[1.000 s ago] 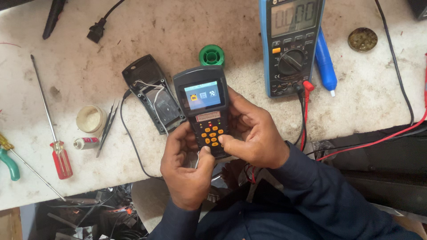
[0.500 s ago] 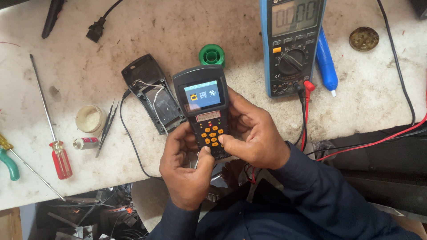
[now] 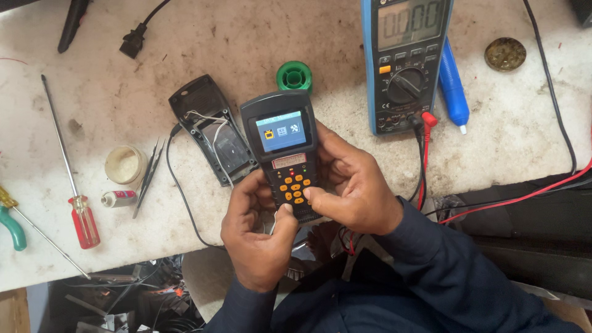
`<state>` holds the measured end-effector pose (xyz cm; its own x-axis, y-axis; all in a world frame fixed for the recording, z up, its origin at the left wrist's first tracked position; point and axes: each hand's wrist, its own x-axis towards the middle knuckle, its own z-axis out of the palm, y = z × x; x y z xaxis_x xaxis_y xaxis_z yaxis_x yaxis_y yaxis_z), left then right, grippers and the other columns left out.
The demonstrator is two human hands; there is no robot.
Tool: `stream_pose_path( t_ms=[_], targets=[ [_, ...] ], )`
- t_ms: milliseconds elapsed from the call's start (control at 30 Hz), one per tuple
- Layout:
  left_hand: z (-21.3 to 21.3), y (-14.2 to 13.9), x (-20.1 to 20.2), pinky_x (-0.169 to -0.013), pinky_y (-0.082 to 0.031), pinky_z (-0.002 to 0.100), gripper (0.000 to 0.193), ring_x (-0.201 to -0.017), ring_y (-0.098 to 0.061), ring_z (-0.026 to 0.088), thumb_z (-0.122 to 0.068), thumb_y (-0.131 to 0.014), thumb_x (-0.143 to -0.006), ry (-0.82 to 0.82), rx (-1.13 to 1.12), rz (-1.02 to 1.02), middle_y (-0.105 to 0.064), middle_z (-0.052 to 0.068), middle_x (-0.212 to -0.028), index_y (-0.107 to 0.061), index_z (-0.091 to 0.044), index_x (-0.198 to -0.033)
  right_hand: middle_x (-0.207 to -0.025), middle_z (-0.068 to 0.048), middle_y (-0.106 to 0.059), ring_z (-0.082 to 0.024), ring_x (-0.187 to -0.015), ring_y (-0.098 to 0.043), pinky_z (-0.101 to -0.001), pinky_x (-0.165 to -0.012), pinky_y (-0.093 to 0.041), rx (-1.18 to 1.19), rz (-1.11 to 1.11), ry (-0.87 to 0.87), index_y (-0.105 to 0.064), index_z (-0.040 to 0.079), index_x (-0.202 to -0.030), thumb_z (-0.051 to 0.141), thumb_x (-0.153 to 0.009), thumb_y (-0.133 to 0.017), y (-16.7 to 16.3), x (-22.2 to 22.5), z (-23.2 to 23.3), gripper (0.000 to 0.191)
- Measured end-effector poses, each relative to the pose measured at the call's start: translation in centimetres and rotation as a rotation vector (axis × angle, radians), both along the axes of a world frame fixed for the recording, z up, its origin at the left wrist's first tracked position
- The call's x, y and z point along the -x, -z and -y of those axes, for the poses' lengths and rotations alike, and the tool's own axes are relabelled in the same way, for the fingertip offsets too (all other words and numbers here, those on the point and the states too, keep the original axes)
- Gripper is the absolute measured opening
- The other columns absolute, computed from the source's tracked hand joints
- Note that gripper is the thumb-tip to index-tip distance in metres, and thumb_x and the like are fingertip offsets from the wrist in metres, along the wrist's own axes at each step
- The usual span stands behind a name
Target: The person uses multimeter probes to test points on a handheld electronic device's circuit board, then presses buttons on the device to check its display and functions. The device powers on and shows a menu screen during testing.
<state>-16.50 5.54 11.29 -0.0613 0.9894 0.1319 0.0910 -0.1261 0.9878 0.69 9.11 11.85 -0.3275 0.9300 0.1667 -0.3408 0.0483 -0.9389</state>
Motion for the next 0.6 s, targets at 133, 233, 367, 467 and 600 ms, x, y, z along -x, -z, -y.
stream_pose_path(
  t_ms=[133, 233, 367, 467, 600],
  targets=[
    [-0.15, 0.02, 0.32, -0.091, -0.057, 0.027, 0.050, -0.099, -0.070, 0.014, 0.009, -0.061, -0.084, 0.037, -0.011, 0.038, -0.071, 0.010, -0.109, -0.055, 0.007, -0.134, -0.150, -0.016, -0.054, -0.022, -0.136, -0.057, -0.0364, -0.116, -0.046, 0.008, 0.014, 0.007, -0.019, -0.004, -0.165, -0.010, -0.085, -0.057, 0.16, 0.02, -0.03, 0.089],
    [-0.17, 0.05, 0.33, -0.091, -0.057, 0.027, 0.050, -0.100, -0.070, 0.014, 0.010, -0.061, -0.084, 0.033, -0.014, 0.033, -0.070, 0.010, -0.109, -0.055, 0.007, -0.134, -0.149, -0.017, -0.055, -0.021, -0.136, -0.057, -0.0362, -0.116, -0.046, 0.004, 0.021, 0.021, -0.020, -0.005, -0.165, -0.010, -0.086, -0.057, 0.32, 0.16, -0.04, 0.088],
    [-0.11, 0.02, 0.18, -0.090, -0.056, 0.027, 0.050, -0.098, -0.069, 0.014, 0.010, -0.062, -0.084, 0.016, -0.009, 0.031, -0.070, 0.009, -0.109, -0.056, 0.007, -0.133, -0.149, -0.017, -0.055, -0.022, -0.137, -0.057, -0.0366, -0.117, -0.045, -0.015, 0.024, 0.023, -0.020, -0.005, -0.165, -0.010, -0.087, -0.057, 0.47, 0.17, 0.05, 0.087],
    [-0.08, -0.06, 0.17, -0.090, -0.056, 0.027, 0.050, -0.098, -0.069, 0.013, 0.010, -0.062, -0.084, 0.016, 0.001, 0.030, -0.070, 0.009, -0.108, -0.057, 0.006, -0.133, -0.149, -0.017, -0.056, -0.022, -0.137, -0.057, -0.0367, -0.118, -0.046, -0.016, 0.023, 0.023, -0.019, -0.005, -0.165, -0.009, -0.087, -0.056, 0.53, 0.20, 0.08, 0.087],
    [-0.04, -0.14, 0.29, -0.088, -0.056, 0.026, 0.050, -0.097, -0.069, 0.012, 0.010, -0.062, -0.083, 0.016, 0.025, 0.043, -0.071, 0.008, -0.107, -0.057, 0.006, -0.133, -0.149, -0.017, -0.055, -0.022, -0.136, -0.057, -0.0367, -0.117, -0.046, -0.009, 0.034, 0.023, -0.019, -0.004, -0.165, -0.010, -0.086, -0.056, 0.49, 0.26, 0.09, 0.087]
  ],
)
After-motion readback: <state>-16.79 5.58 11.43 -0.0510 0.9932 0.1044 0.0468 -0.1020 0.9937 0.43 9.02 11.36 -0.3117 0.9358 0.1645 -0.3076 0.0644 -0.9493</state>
